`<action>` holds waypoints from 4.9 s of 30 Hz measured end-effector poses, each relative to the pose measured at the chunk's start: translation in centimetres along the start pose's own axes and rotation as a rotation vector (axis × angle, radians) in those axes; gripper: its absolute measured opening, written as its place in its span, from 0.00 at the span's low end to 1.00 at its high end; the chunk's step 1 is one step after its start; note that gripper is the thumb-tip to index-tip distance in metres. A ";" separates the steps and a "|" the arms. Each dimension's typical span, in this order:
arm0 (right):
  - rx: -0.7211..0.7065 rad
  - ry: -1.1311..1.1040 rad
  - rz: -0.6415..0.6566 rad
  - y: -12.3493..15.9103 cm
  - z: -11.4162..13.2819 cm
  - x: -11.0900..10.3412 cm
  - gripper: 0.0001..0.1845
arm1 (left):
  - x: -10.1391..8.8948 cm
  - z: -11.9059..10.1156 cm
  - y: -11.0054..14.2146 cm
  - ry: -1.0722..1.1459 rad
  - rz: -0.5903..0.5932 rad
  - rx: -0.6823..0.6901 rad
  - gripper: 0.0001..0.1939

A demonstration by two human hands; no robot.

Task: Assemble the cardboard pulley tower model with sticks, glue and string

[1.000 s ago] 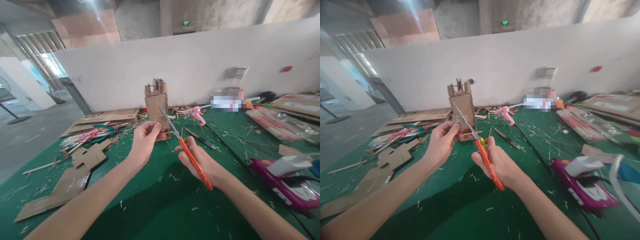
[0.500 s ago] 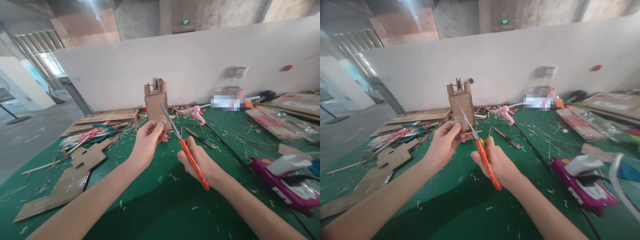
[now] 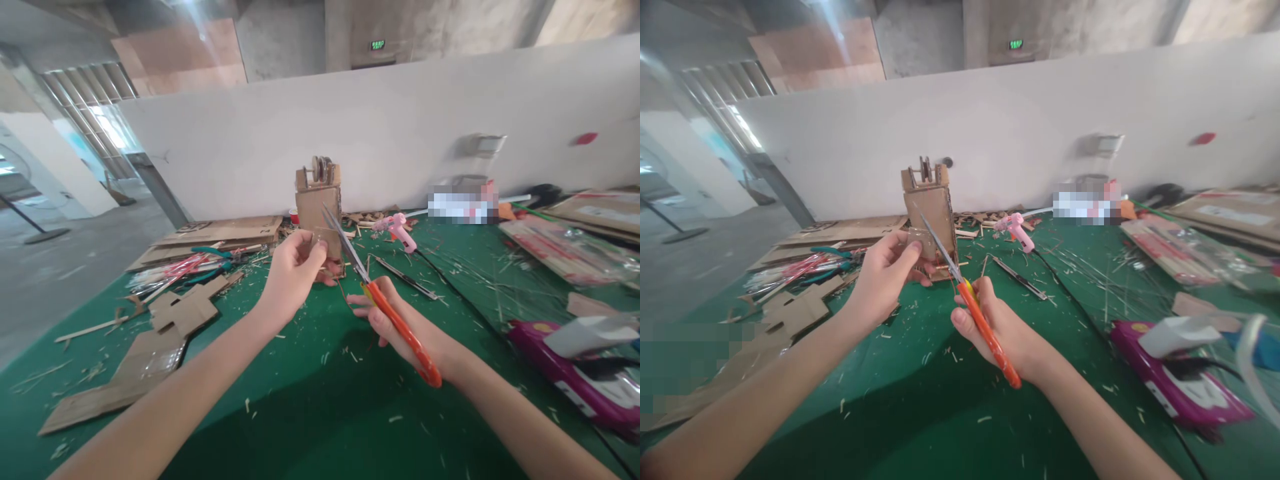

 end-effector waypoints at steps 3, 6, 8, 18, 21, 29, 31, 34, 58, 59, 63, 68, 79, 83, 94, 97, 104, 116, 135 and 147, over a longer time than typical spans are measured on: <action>-0.006 0.011 0.004 0.1 0.2 -0.1 0.24 | -0.2 -0.5 0.1 -0.068 -0.016 0.036 0.07; -0.008 0.015 0.022 0.2 0.5 -0.2 0.26 | -0.4 -0.9 0.2 -0.108 -0.035 0.072 0.08; -0.016 0.007 0.037 0.3 0.6 -0.2 0.27 | -0.4 -1.0 0.3 -0.116 -0.045 0.086 0.09; -0.038 0.037 0.022 0.3 0.1 0.0 0.25 | -0.3 -0.7 0.3 -0.096 -0.044 0.080 0.09; -0.049 0.027 0.017 0.3 0.1 0.1 0.25 | -0.2 -0.5 0.3 -0.057 -0.045 0.083 0.10; 0.388 0.558 -0.307 0.4 -0.6 -3.6 0.26 | -4.1 0.6 -0.3 -0.075 -0.311 0.150 0.07; 0.545 0.757 -0.366 1.0 -0.5 -4.8 0.26 | -5.3 0.6 -0.6 -0.084 -0.364 0.170 0.08; 0.703 0.866 -0.355 1.7 -0.5 -5.9 0.27 | -6.1 0.7 -1.0 -0.069 -0.370 0.165 0.09; 0.134 1.306 0.096 -5.1 -1.9 -4.5 0.16 | -0.7 4.0 -0.1 -0.392 0.437 -0.211 0.11; 0.111 1.302 0.117 -5.4 -2.3 -4.4 0.15 | -0.4 4.5 0.3 -0.418 0.499 -0.255 0.11; 0.053 1.291 0.117 -5.6 -3.1 -5.0 0.10 | 0.4 6.1 2.3 -0.595 0.597 -0.341 0.14; -0.030 0.682 -0.217 -5.0 -1.0 -7.1 0.07 | 0.4 5.8 4.0 -0.927 0.529 -0.212 0.20; -0.125 -1.129 -0.198 -6.9 1.5 0.7 0.26 | 0.0 5.3 6.5 -1.207 0.486 -0.112 0.13; -0.066 -1.128 -0.197 -8.0 0.4 2.4 0.22 | -0.1 5.6 6.9 -1.227 0.480 -0.120 0.13; -0.103 -0.973 -0.216 -8.4 2.6 1.8 0.19 | 0.1 6.0 7.0 -1.202 0.548 -0.126 0.16; -0.132 -0.937 -0.228 -8.5 2.7 1.7 0.19 | 0.1 6.0 7.0 -1.207 0.544 -0.122 0.16; -0.077 -0.893 -0.275 -8.4 -0.3 3.6 0.18 | 0.2 6.3 7.1 -1.183 0.547 -0.103 0.15; -0.099 -0.811 -0.277 -8.7 -0.8 3.7 0.18 | 0.8 6.5 6.1 -1.202 0.462 -0.249 0.12; 0.010 0.740 0.054 -0.8 2.3 0.1 0.15 | 0.0 7.6 4.1 -0.534 0.306 -0.481 0.12; 0.353 1.092 -0.010 -3.8 -0.1 3.9 0.12 | -1.1 7.6 4.8 -0.494 0.063 -0.330 0.10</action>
Point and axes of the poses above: each hand's wrist, its own y-axis away from the middle knuckle, its own x-axis out of the palm, z = x × y, the point moved 6 cm from there along -y, towards the middle knuckle, and after that the axes turned 12 degrees about z, right-handed, at the moved point
